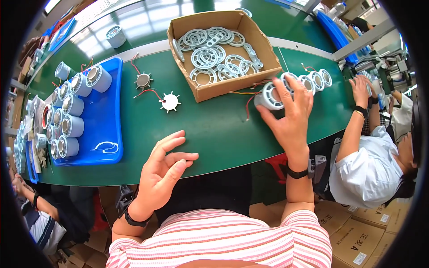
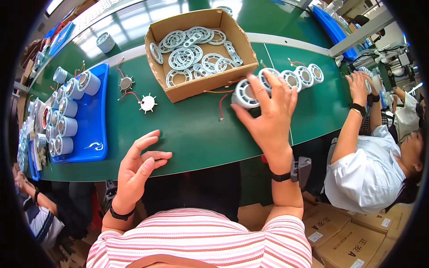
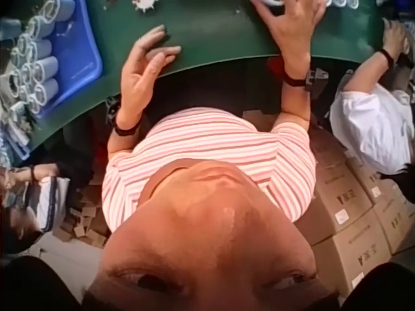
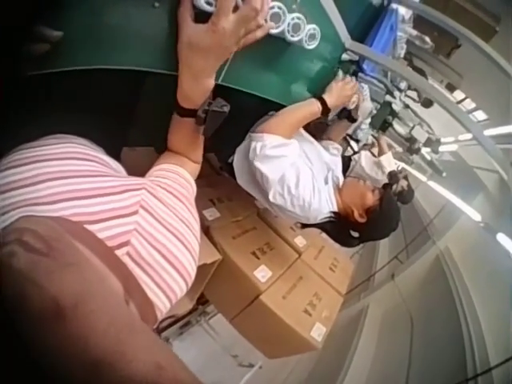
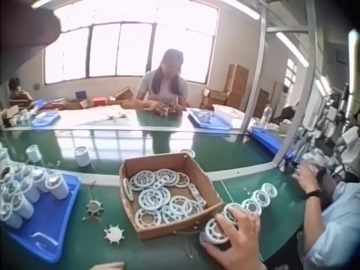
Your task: The person picks up a blue tray of motor housings and repeatedly assembles them by fitting a plastic ring and a motor into each housing. They then press a metal cap into the center of the motor before setting the assembly on the table.
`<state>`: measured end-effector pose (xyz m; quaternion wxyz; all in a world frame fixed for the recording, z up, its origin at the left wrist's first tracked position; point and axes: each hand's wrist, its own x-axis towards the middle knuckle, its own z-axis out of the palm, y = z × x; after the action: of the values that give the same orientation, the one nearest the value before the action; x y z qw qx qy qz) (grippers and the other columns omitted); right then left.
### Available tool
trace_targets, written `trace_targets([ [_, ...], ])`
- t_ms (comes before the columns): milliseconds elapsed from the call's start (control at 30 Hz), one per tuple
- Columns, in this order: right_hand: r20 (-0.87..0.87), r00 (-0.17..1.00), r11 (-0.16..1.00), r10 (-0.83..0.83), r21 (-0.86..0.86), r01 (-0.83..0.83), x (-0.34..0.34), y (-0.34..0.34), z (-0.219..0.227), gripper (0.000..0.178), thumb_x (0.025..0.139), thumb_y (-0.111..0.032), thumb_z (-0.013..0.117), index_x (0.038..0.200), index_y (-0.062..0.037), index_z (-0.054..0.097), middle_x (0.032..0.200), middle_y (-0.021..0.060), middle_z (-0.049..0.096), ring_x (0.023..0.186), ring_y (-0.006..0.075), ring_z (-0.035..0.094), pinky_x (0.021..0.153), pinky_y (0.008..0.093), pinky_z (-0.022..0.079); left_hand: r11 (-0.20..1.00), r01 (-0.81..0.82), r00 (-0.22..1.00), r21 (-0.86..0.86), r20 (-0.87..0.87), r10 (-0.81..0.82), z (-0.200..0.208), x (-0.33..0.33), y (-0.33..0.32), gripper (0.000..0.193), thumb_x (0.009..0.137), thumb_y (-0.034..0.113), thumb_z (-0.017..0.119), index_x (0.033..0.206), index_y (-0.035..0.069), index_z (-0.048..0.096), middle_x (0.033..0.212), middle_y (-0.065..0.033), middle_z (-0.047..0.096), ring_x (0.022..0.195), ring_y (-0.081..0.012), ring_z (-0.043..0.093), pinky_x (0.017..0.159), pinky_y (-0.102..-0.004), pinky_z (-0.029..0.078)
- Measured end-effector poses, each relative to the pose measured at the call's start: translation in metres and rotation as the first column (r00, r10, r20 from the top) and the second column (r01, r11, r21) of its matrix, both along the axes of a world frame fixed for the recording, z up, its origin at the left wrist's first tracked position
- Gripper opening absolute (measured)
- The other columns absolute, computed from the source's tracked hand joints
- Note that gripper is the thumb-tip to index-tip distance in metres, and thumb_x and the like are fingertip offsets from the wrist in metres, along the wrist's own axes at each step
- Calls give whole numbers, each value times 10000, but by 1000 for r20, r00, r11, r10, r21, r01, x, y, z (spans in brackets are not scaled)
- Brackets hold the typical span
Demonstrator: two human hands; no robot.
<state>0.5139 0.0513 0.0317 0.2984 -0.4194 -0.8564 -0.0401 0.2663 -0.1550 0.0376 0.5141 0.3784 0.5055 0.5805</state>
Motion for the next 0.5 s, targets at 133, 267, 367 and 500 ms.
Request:
trace_targets([
  [133, -10, 1000, 998, 27, 48, -27, 17, 25, -4, 672, 765, -267, 870, 1383, -149, 633, 1440, 113, 533, 1329, 338, 487, 1157, 511, 284, 994, 90, 938, 64, -342, -63, 10, -4, -3, 313, 981, 89, 685, 1271, -10, 620, 1393, -171, 564, 1109, -221, 688, 918, -339, 560],
  [267, 51, 995, 990, -83, 119, 77, 43, 46, -13, 636, 837, -290, 825, 1414, -137, 607, 1447, 119, 532, 1312, 340, 495, 1146, 487, 307, 967, 148, 677, 206, -734, 53, 27, -11, 5, 235, 904, 45, 744, 1129, 4, 692, 1268, -161, 661, 1052, -261, 694, 872, -352, 562],
  [367, 42, 988, 980, -146, 141, 139, 49, 52, -14, 629, 861, -331, 811, 1426, -150, 602, 1448, 119, 532, 1336, 344, 479, 1153, 502, 293, 952, 146, 533, 268, -832, 152, 35, -15, 3, 235, 865, 22, 767, 1091, 6, 704, 1223, -155, 687, 1026, -296, 691, 849, -360, 563],
  [500, -20, 993, 982, -120, 143, 122, 21, 36, 1, 592, 893, -350, 781, 1431, -178, 606, 1433, 115, 538, 1373, 348, 451, 1169, 528, 266, 959, 102, 480, 265, -857, 186, 39, -23, -6, 269, 850, 39, 781, 1103, 7, 695, 1227, -152, 683, 1041, -330, 677, 858, -381, 554],
])
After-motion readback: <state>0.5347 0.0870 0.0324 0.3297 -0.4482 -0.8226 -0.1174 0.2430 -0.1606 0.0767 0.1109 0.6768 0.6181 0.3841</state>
